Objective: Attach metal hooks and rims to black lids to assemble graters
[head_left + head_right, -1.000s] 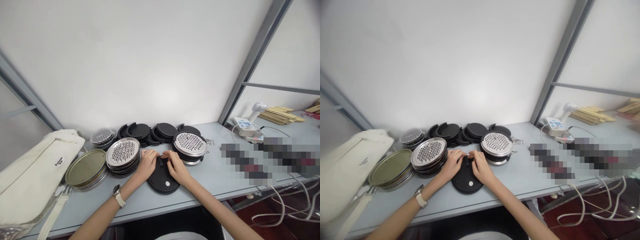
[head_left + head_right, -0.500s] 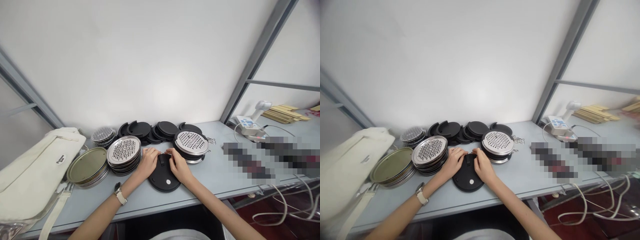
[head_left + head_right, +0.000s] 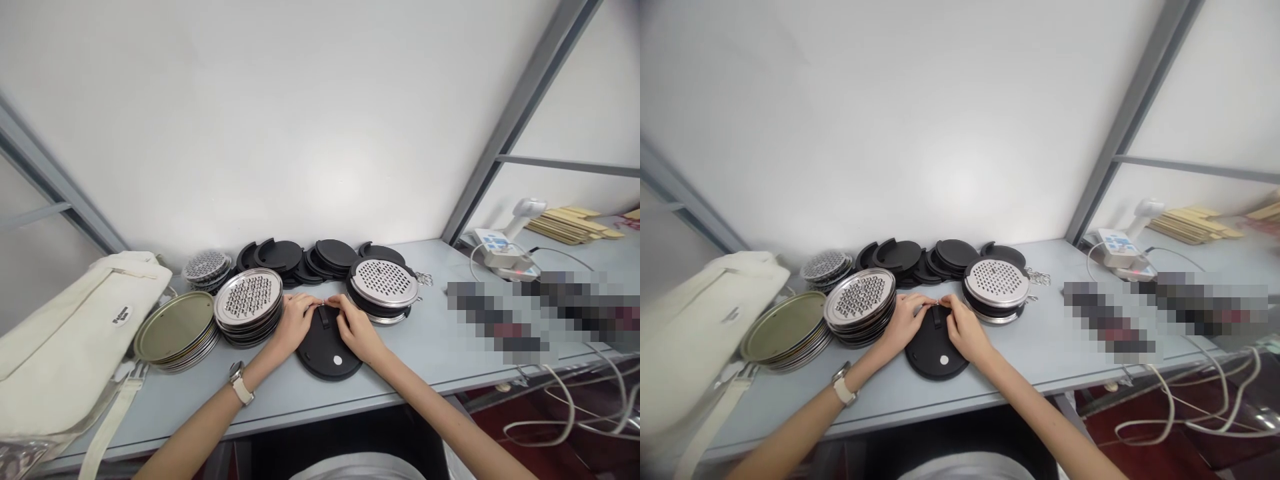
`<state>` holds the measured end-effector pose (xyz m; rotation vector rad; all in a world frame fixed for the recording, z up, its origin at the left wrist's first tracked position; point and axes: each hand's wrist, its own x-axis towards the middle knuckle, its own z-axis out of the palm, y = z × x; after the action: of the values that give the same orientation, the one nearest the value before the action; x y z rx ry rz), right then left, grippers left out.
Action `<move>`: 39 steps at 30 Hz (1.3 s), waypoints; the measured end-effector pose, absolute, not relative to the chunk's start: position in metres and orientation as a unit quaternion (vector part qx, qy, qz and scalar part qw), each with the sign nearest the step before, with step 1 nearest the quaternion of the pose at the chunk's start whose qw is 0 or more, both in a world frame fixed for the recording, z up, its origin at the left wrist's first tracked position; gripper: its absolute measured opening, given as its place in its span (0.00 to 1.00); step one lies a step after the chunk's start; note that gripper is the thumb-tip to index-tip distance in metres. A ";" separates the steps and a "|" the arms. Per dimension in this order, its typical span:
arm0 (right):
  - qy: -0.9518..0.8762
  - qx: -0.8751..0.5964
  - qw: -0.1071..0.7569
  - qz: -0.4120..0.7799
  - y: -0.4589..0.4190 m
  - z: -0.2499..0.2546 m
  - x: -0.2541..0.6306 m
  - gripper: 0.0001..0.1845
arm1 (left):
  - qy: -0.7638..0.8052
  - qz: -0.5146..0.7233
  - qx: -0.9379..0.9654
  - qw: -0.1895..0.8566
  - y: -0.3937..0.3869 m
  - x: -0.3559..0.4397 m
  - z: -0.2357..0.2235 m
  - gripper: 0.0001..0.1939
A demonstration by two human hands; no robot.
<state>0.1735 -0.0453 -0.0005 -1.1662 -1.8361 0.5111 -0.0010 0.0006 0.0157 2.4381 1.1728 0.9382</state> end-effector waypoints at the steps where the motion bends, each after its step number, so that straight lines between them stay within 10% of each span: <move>1: -0.739 -0.470 0.438 0.205 -0.045 0.000 0.173 0.16 | 0.407 0.328 0.841 0.139 0.001 -0.001 0.016 0.10; 39: -0.738 -0.486 0.422 0.203 -0.040 -0.007 0.176 0.19 | 0.402 0.344 0.842 0.109 0.005 0.001 0.007 0.09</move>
<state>0.1757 -0.0401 -0.0074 -1.2171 -1.8483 0.5076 0.0007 0.0052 0.0068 2.4745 1.1812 1.0121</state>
